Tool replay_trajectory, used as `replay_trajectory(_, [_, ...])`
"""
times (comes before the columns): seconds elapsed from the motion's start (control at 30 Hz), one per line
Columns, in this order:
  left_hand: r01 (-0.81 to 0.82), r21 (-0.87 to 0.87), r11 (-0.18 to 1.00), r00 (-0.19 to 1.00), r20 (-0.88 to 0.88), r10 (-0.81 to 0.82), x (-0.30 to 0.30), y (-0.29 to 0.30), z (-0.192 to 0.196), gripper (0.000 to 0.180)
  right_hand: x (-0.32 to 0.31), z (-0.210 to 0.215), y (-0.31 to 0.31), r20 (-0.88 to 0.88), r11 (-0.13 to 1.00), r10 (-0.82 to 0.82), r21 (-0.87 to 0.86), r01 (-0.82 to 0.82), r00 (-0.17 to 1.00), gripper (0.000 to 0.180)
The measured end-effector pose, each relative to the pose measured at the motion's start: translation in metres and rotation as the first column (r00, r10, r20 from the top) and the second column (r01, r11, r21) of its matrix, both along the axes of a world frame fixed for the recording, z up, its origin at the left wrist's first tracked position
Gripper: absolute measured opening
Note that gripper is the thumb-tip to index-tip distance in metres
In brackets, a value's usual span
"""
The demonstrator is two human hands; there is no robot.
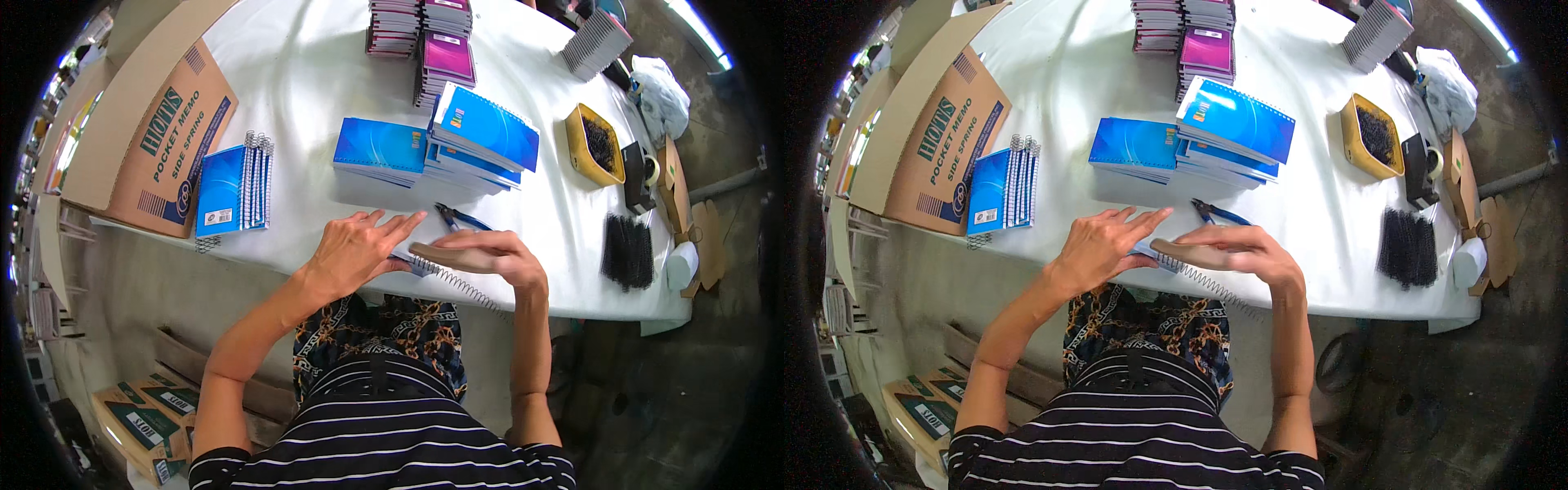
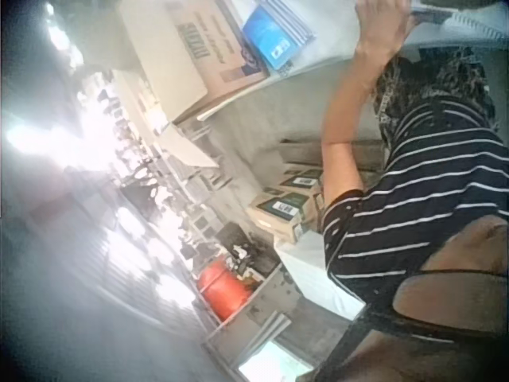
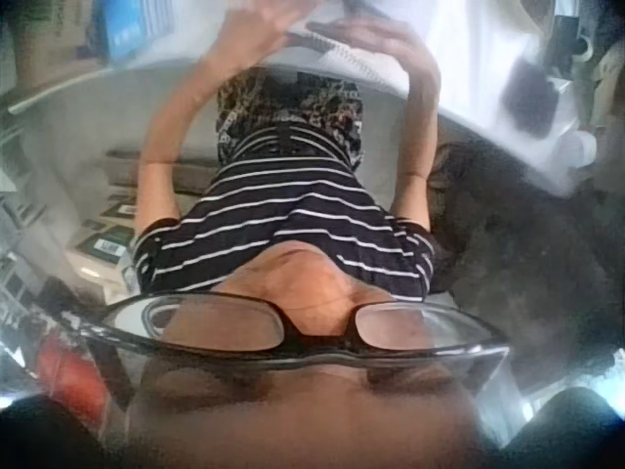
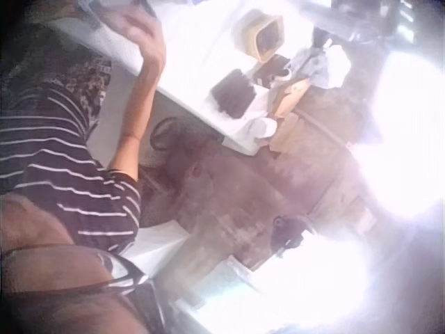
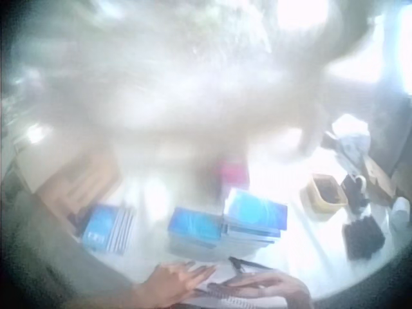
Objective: The person assembles notebooks by sliding spiral bindings into stacked paper and covers using their hands and a small tool, then places the finished notebooks into a cardboard box.
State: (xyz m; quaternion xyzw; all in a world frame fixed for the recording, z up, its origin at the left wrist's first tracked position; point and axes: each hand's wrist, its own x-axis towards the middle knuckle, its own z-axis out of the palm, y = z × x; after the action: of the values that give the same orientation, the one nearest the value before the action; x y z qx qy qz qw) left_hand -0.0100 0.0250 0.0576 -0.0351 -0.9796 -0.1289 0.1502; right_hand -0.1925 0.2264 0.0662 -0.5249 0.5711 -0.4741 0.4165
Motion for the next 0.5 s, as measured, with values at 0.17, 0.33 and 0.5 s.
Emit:
replay_trajectory(0.17, [-0.043,-0.020,0.999,0.995,0.093,0.045,0.000,-0.001,0.005,0.086,0.010,0.005,-0.013,-0.124,0.986,-0.044,0.154,0.063,0.991,0.047])
replay_trajectory(0.33, [-0.064,-0.014,0.998,0.995,0.071,0.064,-0.003,-0.002,0.000,0.087,0.011,0.008,-0.023,-0.249,0.974,-0.056,0.198,0.107,0.967,0.048])
replay_trajectory(0.5, [-0.134,-0.032,0.991,0.987,0.081,0.136,-0.002,-0.004,0.002,0.090,0.004,0.009,-0.022,-0.067,0.986,-0.075,0.147,0.084,0.995,0.052])
